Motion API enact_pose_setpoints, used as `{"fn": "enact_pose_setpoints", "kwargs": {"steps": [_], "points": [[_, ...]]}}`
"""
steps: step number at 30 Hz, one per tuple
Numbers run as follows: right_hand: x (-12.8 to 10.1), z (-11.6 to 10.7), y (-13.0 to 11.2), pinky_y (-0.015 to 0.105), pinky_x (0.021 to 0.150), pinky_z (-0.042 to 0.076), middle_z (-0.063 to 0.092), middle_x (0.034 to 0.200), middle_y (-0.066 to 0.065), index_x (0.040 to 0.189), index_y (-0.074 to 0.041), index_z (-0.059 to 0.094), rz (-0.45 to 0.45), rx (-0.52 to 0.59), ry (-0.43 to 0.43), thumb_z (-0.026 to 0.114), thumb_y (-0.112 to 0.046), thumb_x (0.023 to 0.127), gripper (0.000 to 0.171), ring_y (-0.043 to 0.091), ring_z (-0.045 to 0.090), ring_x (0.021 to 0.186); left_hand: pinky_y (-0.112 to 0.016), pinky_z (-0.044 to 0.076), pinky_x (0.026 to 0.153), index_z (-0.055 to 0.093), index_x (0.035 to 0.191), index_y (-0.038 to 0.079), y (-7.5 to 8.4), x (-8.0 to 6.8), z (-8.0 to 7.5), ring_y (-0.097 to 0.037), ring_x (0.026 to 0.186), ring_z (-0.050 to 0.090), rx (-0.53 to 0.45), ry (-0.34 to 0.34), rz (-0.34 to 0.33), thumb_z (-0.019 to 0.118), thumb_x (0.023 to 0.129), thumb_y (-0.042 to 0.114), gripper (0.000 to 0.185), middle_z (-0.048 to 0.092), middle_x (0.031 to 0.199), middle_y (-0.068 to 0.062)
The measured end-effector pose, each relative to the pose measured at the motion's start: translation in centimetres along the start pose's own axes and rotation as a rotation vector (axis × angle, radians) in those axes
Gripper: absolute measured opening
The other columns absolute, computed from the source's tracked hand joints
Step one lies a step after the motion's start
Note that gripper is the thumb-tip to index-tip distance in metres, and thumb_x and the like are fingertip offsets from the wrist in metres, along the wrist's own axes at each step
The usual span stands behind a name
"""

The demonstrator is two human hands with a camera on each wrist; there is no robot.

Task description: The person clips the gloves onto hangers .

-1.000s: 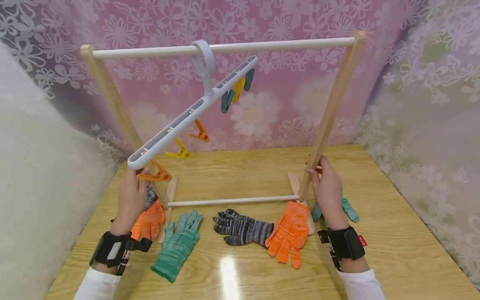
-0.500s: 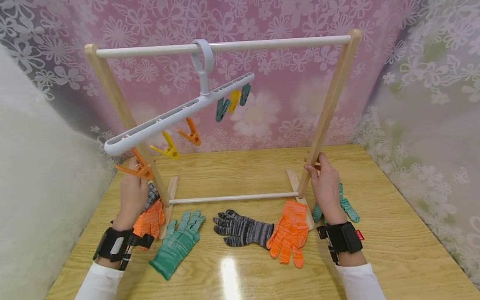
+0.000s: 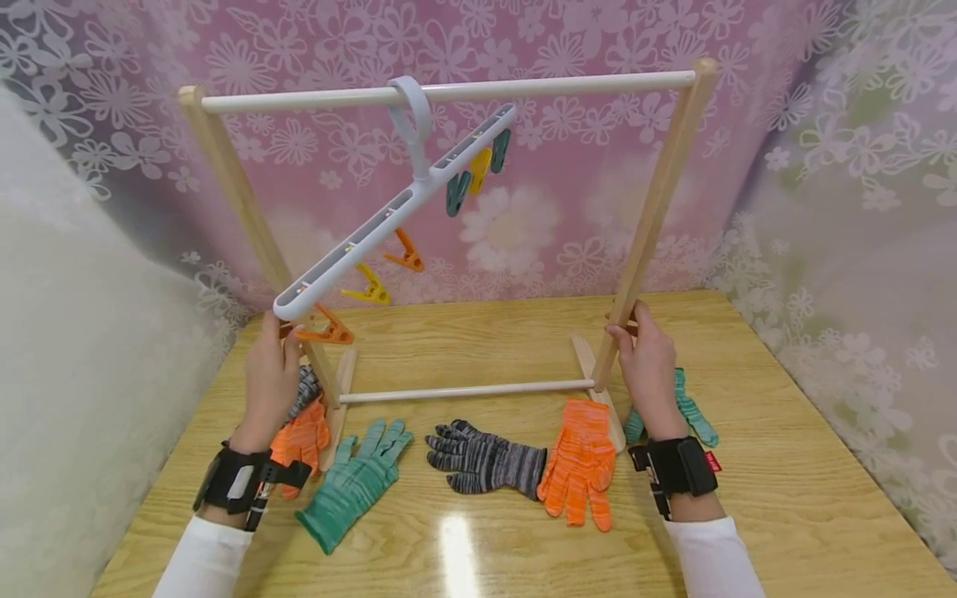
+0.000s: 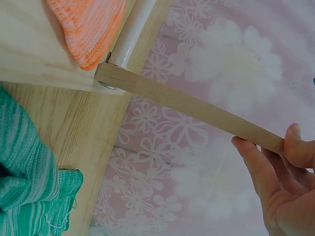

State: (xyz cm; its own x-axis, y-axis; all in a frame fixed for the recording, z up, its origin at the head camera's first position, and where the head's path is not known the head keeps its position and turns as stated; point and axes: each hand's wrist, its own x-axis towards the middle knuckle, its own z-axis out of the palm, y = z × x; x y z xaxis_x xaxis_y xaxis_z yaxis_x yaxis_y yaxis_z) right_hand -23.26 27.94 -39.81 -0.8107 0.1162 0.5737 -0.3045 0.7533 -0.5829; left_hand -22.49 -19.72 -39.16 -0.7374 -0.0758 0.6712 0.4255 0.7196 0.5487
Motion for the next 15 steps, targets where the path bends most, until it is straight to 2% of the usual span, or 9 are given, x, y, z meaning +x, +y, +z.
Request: {"fn": "enact_pose_setpoints", "kwargs": {"steps": [4, 7, 11, 15], "points": [[0.28, 0.21, 0.02, 0.058, 0.073, 0.056, 0.066, 0.117, 0.024, 0.126, 0.001, 0.058, 0.0, 0.021, -0.007, 0.062, -0.011, 0.101, 0.029, 0.048, 0.068, 0.101, -0.059, 0.056, 0.077, 0.048, 0.139, -0.008, -0.19, 0.19, 0.17, -0.046, 0.097, 0.066, 0.001, 0.01, 0.006, 0.054, 0.105, 0.011, 0.04, 0.062, 0.118, -0.03], [0.47, 0.31, 0.05, 0.058, 0.073, 0.057, 0.065, 0.117, 0.026, 0.128, 0.002, 0.058, 0.0, 0.031, -0.011, 0.062, -0.012, 0.101, 0.03, 0.049, 0.068, 0.101, -0.059, 0.055, 0.08, 0.046, 0.141, -0.008, -0.26, 0.28, 0.28, -0.047, 0.101, 0.065, 0.008, 0.005, -0.004, 0.052, 0.105, 0.012, 0.041, 0.062, 0.121, -0.031], [0.64, 0.38, 0.11, 0.058, 0.073, 0.057, 0.064, 0.119, 0.027, 0.13, 0.002, 0.057, 0.012, 0.029, -0.021, 0.062, -0.012, 0.101, 0.032, 0.05, 0.067, 0.102, -0.06, 0.053, 0.085, 0.043, 0.146, -0.005, -0.27, 0.37, 0.3, -0.047, 0.106, 0.063, 0.016, -0.011, -0.019, 0.049, 0.107, 0.011, 0.043, 0.06, 0.125, -0.031], [0.76, 0.48, 0.13, 0.059, 0.074, 0.057, 0.063, 0.122, 0.027, 0.131, 0.001, 0.056, 0.024, 0.032, -0.035, 0.06, -0.013, 0.102, 0.033, 0.05, 0.066, 0.105, -0.059, 0.053, 0.082, 0.042, 0.148, -0.002, -0.49, 0.51, 0.3, -0.046, 0.106, 0.064, 0.022, -0.022, -0.027, 0.049, 0.107, 0.008, 0.043, 0.061, 0.125, -0.029]]}}
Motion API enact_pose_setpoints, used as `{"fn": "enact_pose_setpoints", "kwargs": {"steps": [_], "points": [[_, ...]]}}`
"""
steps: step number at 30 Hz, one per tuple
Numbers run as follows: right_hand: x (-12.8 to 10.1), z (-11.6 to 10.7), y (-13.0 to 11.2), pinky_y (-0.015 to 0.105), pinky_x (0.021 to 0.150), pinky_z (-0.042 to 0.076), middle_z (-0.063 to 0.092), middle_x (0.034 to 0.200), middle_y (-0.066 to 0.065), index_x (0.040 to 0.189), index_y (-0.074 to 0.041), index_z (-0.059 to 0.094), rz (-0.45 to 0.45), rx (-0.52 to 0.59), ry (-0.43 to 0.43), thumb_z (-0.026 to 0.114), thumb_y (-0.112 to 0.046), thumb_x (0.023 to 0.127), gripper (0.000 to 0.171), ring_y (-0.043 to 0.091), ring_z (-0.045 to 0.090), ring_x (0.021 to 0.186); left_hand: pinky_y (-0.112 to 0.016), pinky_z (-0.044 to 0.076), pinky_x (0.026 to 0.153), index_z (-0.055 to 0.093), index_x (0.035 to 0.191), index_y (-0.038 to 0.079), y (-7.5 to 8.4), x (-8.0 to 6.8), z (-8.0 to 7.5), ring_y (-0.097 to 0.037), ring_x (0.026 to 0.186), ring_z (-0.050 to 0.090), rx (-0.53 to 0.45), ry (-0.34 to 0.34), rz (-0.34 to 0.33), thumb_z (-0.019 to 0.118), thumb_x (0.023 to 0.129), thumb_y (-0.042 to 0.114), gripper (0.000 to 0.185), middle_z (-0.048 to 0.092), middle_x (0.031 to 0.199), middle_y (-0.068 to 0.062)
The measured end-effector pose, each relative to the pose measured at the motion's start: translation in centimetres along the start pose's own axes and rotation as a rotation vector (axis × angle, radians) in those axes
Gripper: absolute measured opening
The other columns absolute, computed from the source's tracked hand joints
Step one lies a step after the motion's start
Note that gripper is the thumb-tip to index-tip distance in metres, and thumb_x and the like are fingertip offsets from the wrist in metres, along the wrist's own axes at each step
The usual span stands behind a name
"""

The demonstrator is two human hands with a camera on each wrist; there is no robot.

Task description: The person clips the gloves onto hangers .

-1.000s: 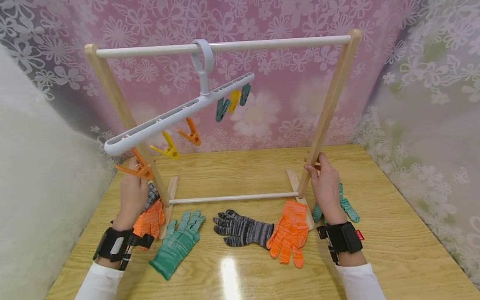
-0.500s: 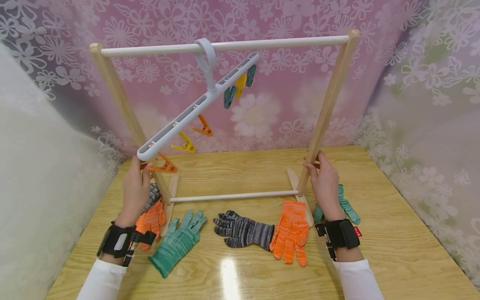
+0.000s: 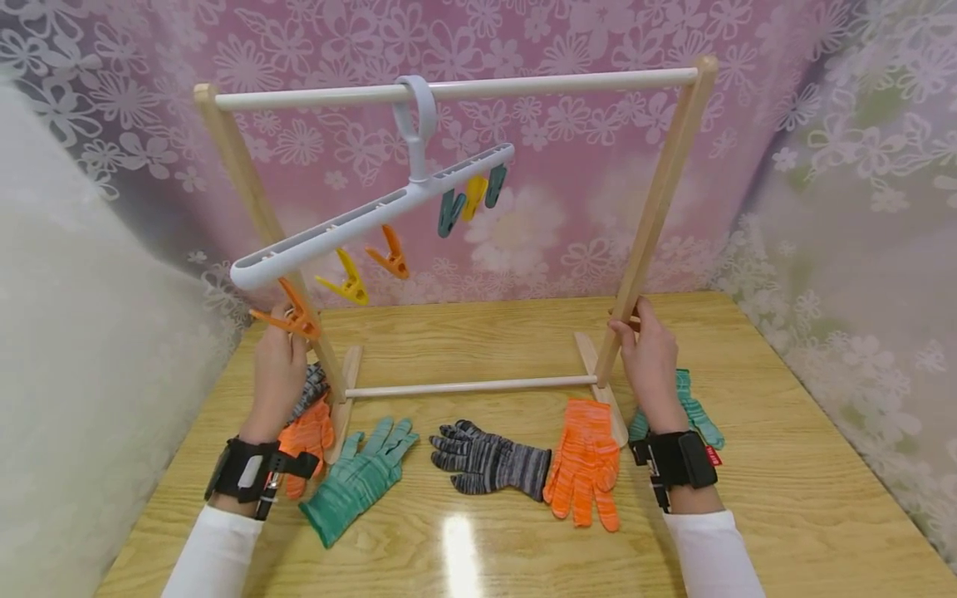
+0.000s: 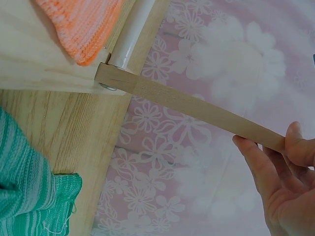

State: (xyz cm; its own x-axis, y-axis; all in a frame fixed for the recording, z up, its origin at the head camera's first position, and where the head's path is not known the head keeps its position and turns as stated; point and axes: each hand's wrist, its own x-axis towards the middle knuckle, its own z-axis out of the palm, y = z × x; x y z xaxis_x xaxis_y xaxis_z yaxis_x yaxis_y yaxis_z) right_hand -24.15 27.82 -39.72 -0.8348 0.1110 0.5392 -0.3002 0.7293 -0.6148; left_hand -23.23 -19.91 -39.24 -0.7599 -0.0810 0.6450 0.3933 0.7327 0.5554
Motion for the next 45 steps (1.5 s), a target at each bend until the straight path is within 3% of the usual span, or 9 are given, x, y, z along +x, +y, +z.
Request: {"fn": "enact_pose_setpoints", "kwargs": {"steps": [10, 29, 36, 45], "points": [[0.6, 0.6, 0.5, 0.058, 0.074, 0.058, 0.063, 0.12, 0.027, 0.13, 0.001, 0.055, -0.014, 0.015, -0.014, 0.061, -0.011, 0.101, 0.032, 0.05, 0.067, 0.104, -0.058, 0.054, 0.082, 0.043, 0.145, -0.007, -0.8, 0.9, 0.5, -0.046, 0.103, 0.064, -0.031, -0.007, -0.031, 0.048, 0.107, 0.022, 0.047, 0.06, 0.125, -0.031], [2.1, 1.1, 1.1, 0.059, 0.073, 0.058, 0.062, 0.121, 0.028, 0.129, 0.003, 0.055, -0.024, 0.0, -0.022, 0.061, -0.01, 0.102, 0.031, 0.05, 0.066, 0.105, -0.058, 0.053, 0.085, 0.045, 0.142, -0.005, -1.1, 1.9, 1.0, -0.046, 0.107, 0.063, -0.02, -0.023, -0.03, 0.047, 0.108, 0.02, 0.042, 0.061, 0.122, -0.03], [2.4, 1.1, 1.2, 0.059, 0.075, 0.058, 0.062, 0.121, 0.029, 0.131, 0.003, 0.054, -0.02, 0.015, -0.027, 0.061, -0.01, 0.102, 0.032, 0.051, 0.065, 0.106, -0.056, 0.054, 0.085, 0.045, 0.143, -0.004, -1.2, 2.4, 1.4, -0.044, 0.109, 0.063, -0.06, -0.023, -0.028, 0.049, 0.107, 0.015, 0.041, 0.06, 0.125, -0.029], [2.6, 1.4, 1.2, 0.059, 0.076, 0.058, 0.062, 0.121, 0.028, 0.133, 0.002, 0.055, -0.013, 0.03, -0.019, 0.061, -0.009, 0.101, 0.035, 0.052, 0.065, 0.106, -0.055, 0.055, 0.082, 0.045, 0.144, -0.003, -1.3, 2.8, 1.7, -0.043, 0.108, 0.063, -0.087, -0.027, -0.05, 0.047, 0.108, 0.023, 0.045, 0.061, 0.125, -0.028]]}}
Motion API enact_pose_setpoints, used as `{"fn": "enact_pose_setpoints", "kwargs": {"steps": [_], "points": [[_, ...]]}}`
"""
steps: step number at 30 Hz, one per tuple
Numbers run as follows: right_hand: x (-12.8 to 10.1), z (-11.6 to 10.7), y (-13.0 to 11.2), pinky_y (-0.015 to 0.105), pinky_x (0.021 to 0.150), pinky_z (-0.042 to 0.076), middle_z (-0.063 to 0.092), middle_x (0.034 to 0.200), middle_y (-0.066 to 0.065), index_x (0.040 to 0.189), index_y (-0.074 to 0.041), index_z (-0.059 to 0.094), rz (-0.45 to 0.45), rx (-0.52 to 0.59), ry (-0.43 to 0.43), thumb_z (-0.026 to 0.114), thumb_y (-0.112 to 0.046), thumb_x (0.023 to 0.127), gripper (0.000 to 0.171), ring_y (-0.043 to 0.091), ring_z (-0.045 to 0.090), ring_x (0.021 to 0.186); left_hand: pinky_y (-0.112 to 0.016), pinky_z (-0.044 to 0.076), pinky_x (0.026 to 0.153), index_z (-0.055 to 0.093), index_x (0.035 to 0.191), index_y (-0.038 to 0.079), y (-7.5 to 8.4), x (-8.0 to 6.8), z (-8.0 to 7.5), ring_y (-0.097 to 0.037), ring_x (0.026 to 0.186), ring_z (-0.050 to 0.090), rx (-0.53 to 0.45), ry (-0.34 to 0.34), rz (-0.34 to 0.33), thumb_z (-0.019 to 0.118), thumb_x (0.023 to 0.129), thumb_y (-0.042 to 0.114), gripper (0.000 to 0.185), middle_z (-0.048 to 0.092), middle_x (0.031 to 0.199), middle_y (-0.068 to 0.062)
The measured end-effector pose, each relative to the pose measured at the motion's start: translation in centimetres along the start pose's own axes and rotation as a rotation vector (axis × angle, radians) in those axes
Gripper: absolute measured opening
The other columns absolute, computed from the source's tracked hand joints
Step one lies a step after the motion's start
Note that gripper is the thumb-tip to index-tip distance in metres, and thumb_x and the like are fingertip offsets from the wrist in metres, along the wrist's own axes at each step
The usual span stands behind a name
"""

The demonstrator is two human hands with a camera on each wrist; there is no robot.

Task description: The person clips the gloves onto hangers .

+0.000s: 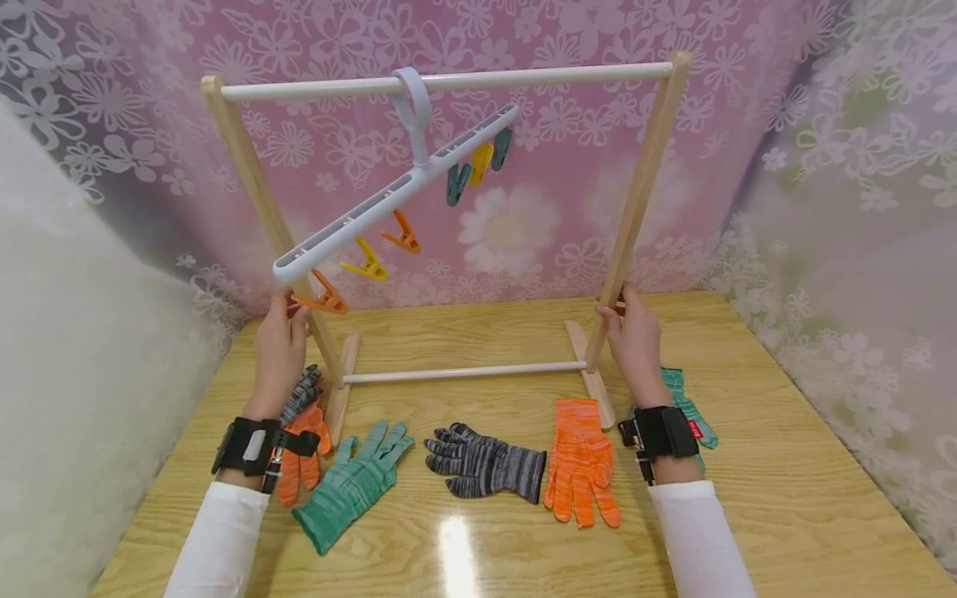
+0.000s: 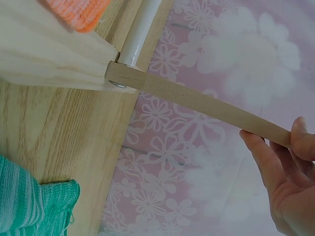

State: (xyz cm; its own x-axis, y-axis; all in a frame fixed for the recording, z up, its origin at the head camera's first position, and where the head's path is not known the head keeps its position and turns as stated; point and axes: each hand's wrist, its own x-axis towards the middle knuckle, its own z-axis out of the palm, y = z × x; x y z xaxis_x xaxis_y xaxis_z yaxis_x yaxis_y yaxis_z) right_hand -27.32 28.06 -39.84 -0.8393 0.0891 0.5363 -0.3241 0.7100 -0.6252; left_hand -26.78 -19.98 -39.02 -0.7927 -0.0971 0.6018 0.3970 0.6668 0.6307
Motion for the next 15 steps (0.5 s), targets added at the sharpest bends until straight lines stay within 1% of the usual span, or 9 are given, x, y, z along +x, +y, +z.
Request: {"fn": "enact_pose_setpoints", "kwargs": {"steps": [4, 7, 11, 15], "points": [[0.04, 0.13, 0.09, 0.06, 0.076, 0.058, 0.062, 0.121, 0.029, 0.134, 0.002, 0.055, -0.005, 0.002, 0.0, 0.061, -0.01, 0.102, 0.035, 0.052, 0.064, 0.106, -0.057, 0.053, 0.087, 0.044, 0.143, -0.005, -0.19, 0.05, -0.02, -0.045, 0.112, 0.062, 0.013, 0.0, 0.007, 0.047, 0.108, 0.023, 0.045, 0.06, 0.127, -0.029], [0.12, 0.2, 0.11, 0.06, 0.076, 0.058, 0.061, 0.121, 0.029, 0.134, 0.002, 0.055, -0.002, -0.003, -0.001, 0.06, -0.01, 0.102, 0.035, 0.052, 0.064, 0.106, -0.058, 0.053, 0.089, 0.045, 0.14, -0.007, -0.34, 0.12, -0.02, -0.046, 0.113, 0.061, 0.022, 0.002, 0.023, 0.047, 0.108, 0.021, 0.043, 0.059, 0.126, -0.031], [0.3, 0.29, 0.2, 0.06, 0.076, 0.058, 0.062, 0.121, 0.028, 0.132, 0.002, 0.055, 0.011, -0.016, 0.007, 0.061, -0.011, 0.102, 0.034, 0.051, 0.065, 0.106, -0.059, 0.052, 0.089, 0.046, 0.136, -0.01, -0.52, 0.24, 0.05, -0.047, 0.114, 0.06, 0.029, -0.008, 0.038, 0.047, 0.109, 0.021, 0.041, 0.058, 0.124, -0.032], [0.57, 0.42, 0.26, 0.059, 0.077, 0.058, 0.062, 0.121, 0.028, 0.131, 0.002, 0.056, 0.021, -0.02, 0.01, 0.061, -0.01, 0.102, 0.032, 0.051, 0.065, 0.106, -0.059, 0.052, 0.089, 0.044, 0.14, -0.009, -0.67, 0.32, 0.09, -0.047, 0.114, 0.06, 0.022, -0.017, 0.033, 0.046, 0.109, 0.022, 0.044, 0.058, 0.125, -0.032]]}}
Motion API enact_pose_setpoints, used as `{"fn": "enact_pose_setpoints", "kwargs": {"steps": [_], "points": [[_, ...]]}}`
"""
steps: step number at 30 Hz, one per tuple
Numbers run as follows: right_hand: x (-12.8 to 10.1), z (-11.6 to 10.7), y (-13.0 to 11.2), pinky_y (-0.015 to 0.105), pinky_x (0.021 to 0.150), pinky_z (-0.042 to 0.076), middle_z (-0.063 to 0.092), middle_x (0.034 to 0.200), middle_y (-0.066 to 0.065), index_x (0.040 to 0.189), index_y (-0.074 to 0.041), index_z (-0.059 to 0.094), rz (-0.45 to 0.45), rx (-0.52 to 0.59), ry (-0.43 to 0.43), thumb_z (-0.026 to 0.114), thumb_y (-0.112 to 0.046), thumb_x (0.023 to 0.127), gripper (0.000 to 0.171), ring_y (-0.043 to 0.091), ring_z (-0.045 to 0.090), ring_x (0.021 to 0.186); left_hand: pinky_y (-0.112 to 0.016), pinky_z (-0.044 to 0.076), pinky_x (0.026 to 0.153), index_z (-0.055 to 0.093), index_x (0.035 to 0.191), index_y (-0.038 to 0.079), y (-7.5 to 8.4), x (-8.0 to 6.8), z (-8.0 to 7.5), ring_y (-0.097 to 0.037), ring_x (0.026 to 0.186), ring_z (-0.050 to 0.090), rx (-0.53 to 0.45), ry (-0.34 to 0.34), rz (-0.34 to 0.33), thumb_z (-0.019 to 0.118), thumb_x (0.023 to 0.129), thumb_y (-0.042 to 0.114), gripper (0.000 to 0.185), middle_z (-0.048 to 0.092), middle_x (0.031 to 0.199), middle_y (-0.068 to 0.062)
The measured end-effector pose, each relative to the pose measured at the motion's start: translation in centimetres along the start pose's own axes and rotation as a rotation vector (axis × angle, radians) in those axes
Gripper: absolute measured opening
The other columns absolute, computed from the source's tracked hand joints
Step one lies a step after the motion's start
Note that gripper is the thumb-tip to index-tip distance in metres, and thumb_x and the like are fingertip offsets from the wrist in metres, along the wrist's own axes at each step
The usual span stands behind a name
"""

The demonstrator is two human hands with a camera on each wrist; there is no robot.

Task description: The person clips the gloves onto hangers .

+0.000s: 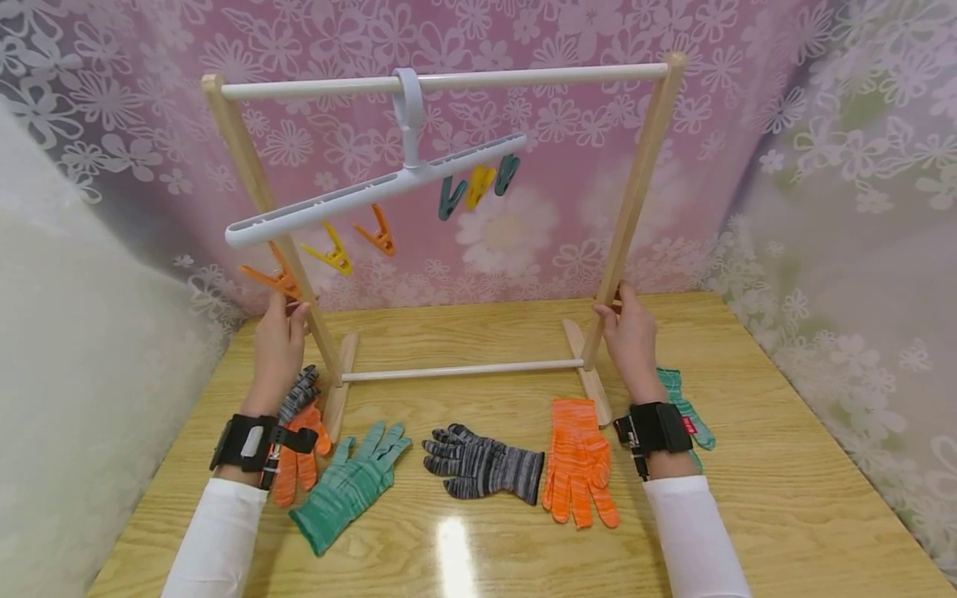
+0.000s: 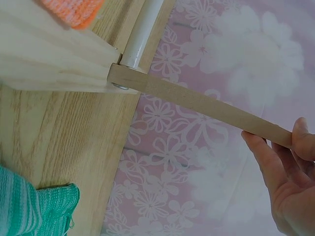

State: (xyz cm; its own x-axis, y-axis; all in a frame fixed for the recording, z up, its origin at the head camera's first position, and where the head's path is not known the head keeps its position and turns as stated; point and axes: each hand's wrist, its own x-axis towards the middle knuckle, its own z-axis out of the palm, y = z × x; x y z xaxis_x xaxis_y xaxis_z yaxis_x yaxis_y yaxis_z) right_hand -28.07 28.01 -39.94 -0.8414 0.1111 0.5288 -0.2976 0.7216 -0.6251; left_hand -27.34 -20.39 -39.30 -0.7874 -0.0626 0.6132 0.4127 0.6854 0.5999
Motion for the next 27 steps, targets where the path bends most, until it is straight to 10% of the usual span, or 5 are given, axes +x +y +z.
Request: {"fn": "enact_pose_setpoints", "kwargs": {"steps": [27], "points": [[0.84, 0.52, 0.17, 0.061, 0.076, 0.056, 0.061, 0.122, 0.03, 0.133, 0.003, 0.053, -0.016, -0.012, 0.002, 0.059, -0.01, 0.103, 0.033, 0.052, 0.064, 0.106, -0.054, 0.056, 0.079, 0.043, 0.145, -0.004, 0.02, 0.85, 0.17, -0.044, 0.108, 0.063, -0.048, -0.031, -0.01, 0.046, 0.109, 0.018, 0.042, 0.06, 0.125, -0.029]]}}
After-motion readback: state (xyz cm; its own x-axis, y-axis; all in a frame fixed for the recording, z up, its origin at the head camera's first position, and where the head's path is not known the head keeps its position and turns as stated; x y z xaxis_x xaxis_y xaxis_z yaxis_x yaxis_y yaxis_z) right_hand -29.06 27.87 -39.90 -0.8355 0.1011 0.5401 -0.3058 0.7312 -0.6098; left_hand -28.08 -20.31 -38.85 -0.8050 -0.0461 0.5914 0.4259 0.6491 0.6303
